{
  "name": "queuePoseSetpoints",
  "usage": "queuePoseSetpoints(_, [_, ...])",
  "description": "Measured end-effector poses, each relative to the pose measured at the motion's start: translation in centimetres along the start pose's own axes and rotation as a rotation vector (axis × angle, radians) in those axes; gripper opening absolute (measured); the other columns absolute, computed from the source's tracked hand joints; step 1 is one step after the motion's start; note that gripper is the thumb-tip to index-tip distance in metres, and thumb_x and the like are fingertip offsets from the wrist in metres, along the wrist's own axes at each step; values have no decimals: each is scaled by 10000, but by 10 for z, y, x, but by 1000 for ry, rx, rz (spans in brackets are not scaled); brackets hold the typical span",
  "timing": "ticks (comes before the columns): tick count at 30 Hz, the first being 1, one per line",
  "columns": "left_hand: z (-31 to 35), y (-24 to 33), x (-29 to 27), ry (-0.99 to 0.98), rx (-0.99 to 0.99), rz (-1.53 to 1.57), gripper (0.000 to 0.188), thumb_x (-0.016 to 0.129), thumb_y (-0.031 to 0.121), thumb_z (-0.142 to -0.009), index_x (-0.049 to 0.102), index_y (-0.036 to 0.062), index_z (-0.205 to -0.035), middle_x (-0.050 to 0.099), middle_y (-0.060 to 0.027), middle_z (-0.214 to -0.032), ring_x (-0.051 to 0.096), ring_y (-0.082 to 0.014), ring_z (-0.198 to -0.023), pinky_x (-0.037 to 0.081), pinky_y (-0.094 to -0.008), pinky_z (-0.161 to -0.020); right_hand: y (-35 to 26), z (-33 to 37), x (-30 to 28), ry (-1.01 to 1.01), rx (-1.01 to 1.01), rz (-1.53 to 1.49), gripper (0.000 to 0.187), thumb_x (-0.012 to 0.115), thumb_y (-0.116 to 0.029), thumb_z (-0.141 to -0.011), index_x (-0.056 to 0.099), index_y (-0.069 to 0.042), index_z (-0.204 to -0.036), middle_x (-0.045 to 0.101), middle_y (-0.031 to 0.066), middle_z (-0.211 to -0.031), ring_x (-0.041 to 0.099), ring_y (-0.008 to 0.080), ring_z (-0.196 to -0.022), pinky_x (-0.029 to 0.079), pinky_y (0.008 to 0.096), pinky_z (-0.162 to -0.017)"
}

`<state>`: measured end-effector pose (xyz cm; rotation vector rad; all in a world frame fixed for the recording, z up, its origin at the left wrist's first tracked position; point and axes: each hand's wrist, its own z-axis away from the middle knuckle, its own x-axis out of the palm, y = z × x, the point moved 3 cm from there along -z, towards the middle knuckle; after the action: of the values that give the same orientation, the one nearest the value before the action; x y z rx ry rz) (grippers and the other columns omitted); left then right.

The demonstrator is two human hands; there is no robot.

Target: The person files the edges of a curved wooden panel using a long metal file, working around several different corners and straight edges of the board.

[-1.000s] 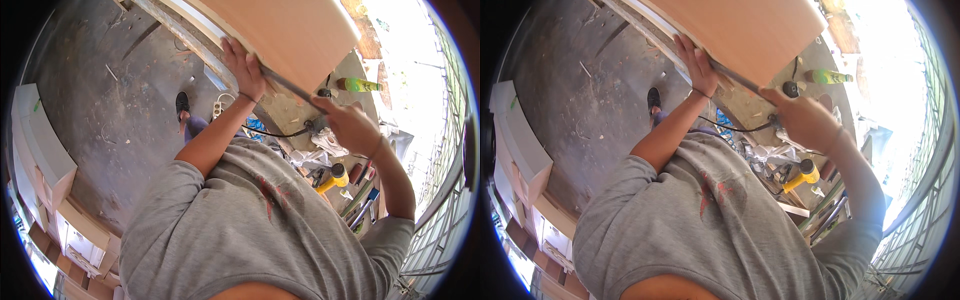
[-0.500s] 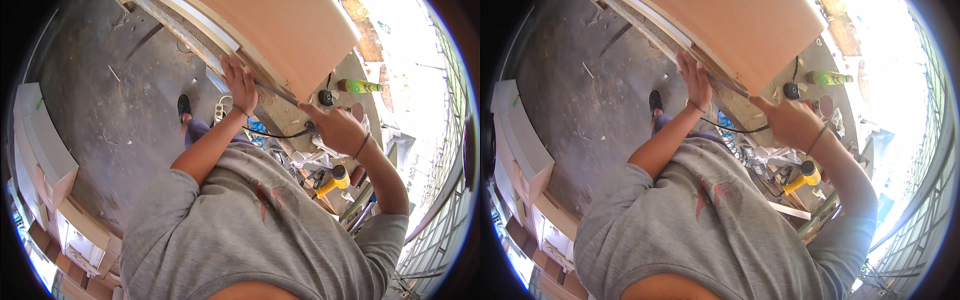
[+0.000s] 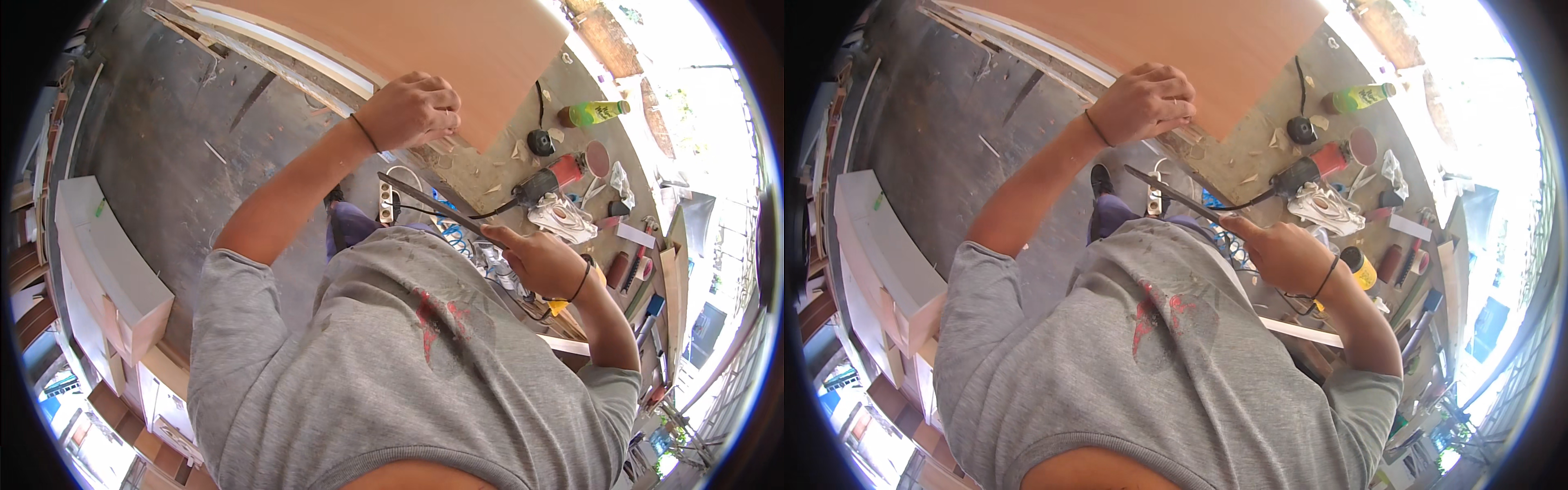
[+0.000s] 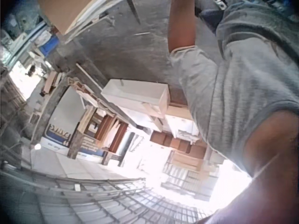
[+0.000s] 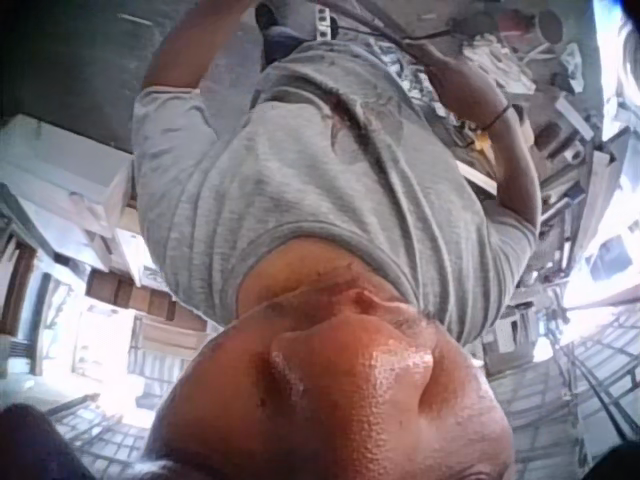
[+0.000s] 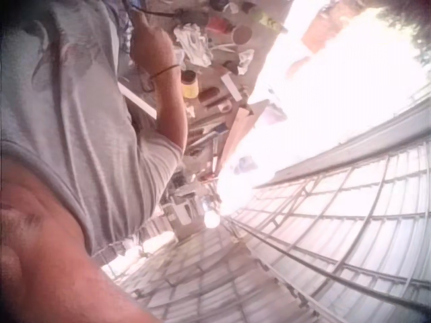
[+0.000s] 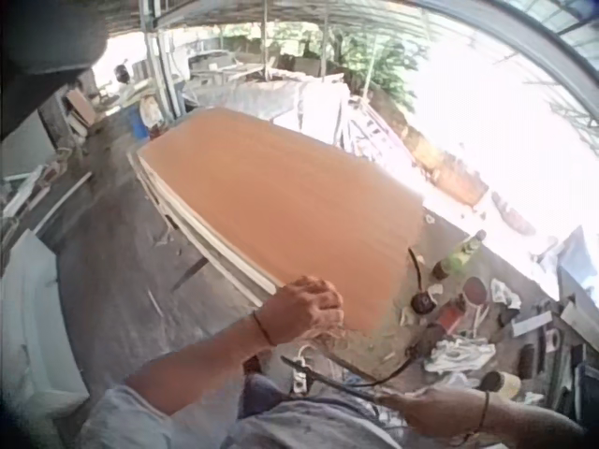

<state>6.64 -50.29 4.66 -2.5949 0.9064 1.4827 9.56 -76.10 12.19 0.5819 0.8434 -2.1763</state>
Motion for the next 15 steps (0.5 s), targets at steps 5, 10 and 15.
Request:
queuePoseSetpoints(5, [-15,6,0,22,1,94,112,703,222,-824,669,116,-824,652,-14,-884,618,-217,-928,494,-367,-840,7,9,8,114,-28,-123,498,519,-100,-894,435,-204,-1373,595,188,-627,600,392,-597,452,493,-559])
queuePoseSetpoints(10, [3,-35,-16,306,-270,130,156,633,249,-895,671,98,-909,683,-68,-954,633,-272,-954,501,-372,-824,11,26,-10,145,-43,-35,496,527,-103,-891,450,-207,-1370,633,170,-698,629,368,-655,473,480,-604])
queuePoseSetpoints(15, [-4,-125,-29,12,-919,-261,817,491,657,-865,411,76,-1434,285,-169,-1544,207,-313,-1450,135,-503,-1174,-8,24,-67,284,-46,162,520,548,-56,-861,493,-201,-1357,603,144,-639,631,309,-584,496,444,-581])
